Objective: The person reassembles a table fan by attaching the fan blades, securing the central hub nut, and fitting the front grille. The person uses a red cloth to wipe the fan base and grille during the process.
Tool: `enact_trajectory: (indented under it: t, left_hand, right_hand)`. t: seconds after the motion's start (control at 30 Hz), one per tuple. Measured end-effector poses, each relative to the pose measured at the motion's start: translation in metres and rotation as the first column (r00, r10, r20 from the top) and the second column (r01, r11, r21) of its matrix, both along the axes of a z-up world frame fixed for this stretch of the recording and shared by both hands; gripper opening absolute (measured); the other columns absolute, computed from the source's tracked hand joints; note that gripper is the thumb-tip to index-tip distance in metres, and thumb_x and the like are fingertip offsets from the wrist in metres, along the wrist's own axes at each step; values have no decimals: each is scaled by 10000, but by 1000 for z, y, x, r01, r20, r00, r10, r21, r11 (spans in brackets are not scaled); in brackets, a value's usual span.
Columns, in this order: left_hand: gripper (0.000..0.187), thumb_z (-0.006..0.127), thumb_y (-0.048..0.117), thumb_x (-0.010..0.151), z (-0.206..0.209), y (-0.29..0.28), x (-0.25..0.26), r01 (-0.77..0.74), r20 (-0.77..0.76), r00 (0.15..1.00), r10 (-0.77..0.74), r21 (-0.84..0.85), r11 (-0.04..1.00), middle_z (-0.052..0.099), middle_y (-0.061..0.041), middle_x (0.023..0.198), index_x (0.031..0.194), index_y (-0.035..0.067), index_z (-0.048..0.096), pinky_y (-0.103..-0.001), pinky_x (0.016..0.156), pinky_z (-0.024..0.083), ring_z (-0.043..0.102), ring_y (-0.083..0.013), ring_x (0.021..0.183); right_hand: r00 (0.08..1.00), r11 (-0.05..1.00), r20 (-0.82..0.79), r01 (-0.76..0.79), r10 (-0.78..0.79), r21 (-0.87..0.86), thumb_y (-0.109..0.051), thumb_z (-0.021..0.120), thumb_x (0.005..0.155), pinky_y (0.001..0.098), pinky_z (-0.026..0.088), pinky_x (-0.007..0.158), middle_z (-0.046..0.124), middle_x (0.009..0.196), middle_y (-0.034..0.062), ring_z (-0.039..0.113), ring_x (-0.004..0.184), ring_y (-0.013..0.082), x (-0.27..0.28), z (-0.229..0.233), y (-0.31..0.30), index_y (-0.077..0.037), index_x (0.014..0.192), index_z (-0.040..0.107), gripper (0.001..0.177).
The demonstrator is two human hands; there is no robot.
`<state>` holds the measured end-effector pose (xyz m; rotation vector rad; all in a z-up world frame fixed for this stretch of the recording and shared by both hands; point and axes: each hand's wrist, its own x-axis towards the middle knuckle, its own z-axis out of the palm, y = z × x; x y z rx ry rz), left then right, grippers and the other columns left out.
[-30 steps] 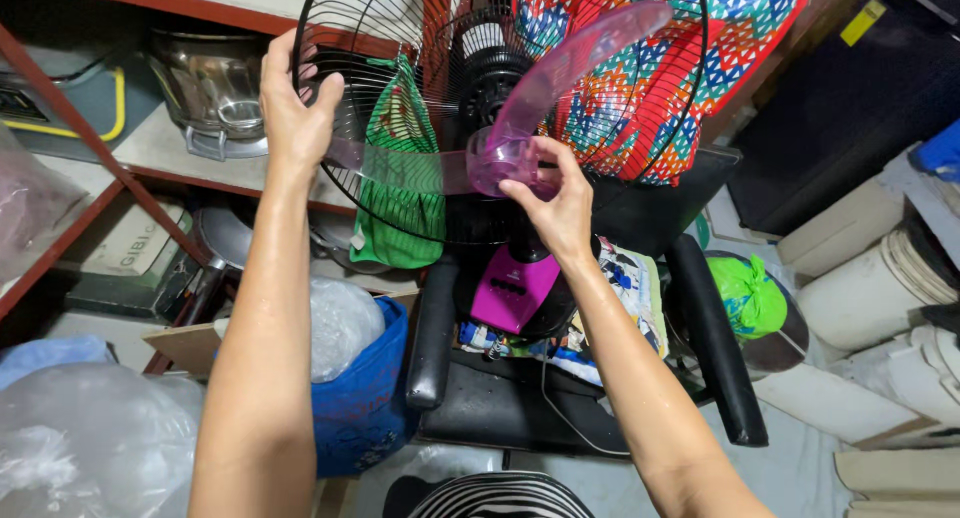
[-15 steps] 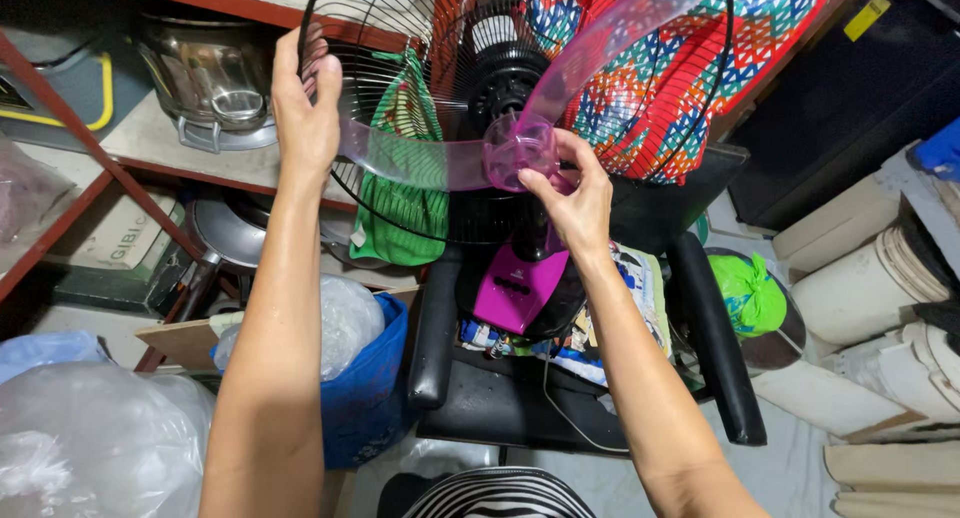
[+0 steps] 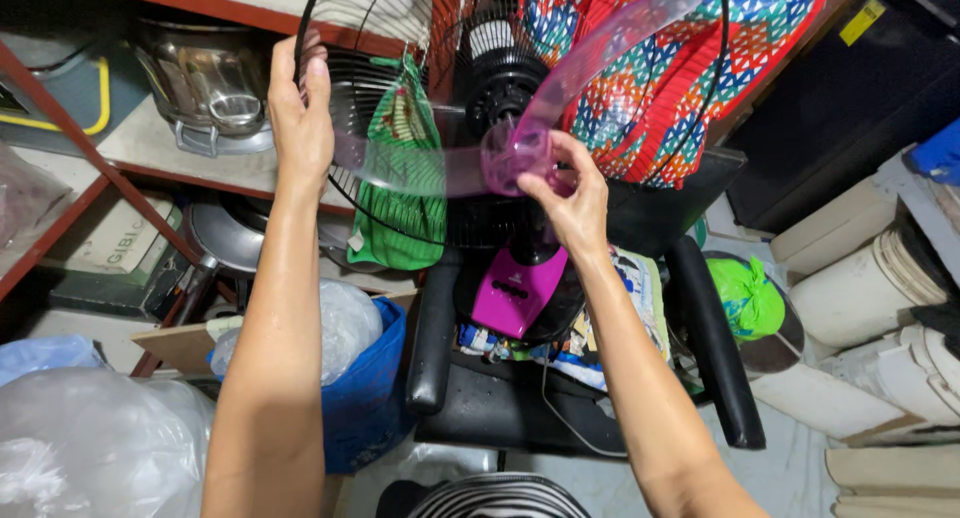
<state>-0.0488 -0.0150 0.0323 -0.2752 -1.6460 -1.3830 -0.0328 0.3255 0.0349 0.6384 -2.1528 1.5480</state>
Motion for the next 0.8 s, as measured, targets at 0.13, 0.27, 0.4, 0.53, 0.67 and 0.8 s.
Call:
enact_trajectory:
  t: [0.13, 0.27, 0.4, 0.53, 0.67, 0.8]
  left_hand:
    - [269, 476, 153, 1168, -4, 0, -1, 22, -43, 999, -22, -3, 1000, 637, -112, 1318, 1374, -4, 547, -345, 1130, 497, 632, -202, 1243]
    - [286, 461, 178, 1177, -3, -1, -4, 27, -36, 999, -27, 9, 1000, 623, -107, 1334, 1390, 3, 536, -352, 1118, 492, 620, -204, 1247]
    - [298, 478, 183, 1172, -5, 2, -6, 12, -29, 1000, -11, 21, 1000, 618, -111, 1346, 1412, 12, 523, -355, 1118, 480, 605, -205, 1242]
    - [288, 484, 177, 1188, -6, 0, -4, 8, -22, 1000, -8, 8, 1000, 611, -112, 1367, 1432, 26, 516, -356, 1130, 474, 596, -204, 1257]
    - [294, 480, 161, 1178, -8, -1, -8, -1, -26, 1000, 1, 9, 1000, 620, -114, 1373, 1439, 32, 517, -361, 1140, 474, 609, -209, 1276]
    - [297, 489, 165, 1173, -6, 0, -9, -4, -18, 1000, 4, 14, 1000, 616, -114, 1376, 1436, 28, 504, -363, 1133, 482, 609, -210, 1267]
  right_hand:
    - [996, 992, 55, -61, 67, -113, -50, 836, 854, 255, 560, 903, 721, 1191, 35, 680, 1069, 105, -20, -10, -4, -61, 1357, 622, 546]
    - [993, 985, 54, -98, 106, -141, -51, 845, 849, 262, 563, 924, 704, 1190, 37, 676, 1063, 123, -28, -12, -4, -56, 1358, 617, 558]
    - [992, 999, -123, 30, -31, -11, -61, 878, 840, 290, 578, 909, 633, 1289, 95, 652, 1129, 162, -23, -11, -4, -52, 1376, 588, 609]
    - [972, 998, -233, 44, -32, 46, -89, 875, 851, 297, 585, 931, 645, 1282, 112, 665, 1131, 165, -10, -8, -2, -60, 1437, 497, 699]
    - [996, 999, -78, -39, 40, 22, -83, 828, 913, 297, 582, 956, 722, 1211, 85, 716, 1082, 163, -9, -5, -2, -66, 1447, 511, 621]
    - [996, 999, -93, -4, 9, 54, -63, 831, 868, 305, 593, 927, 742, 1148, 66, 723, 1024, 175, -9, 6, 0, -61, 1364, 609, 544]
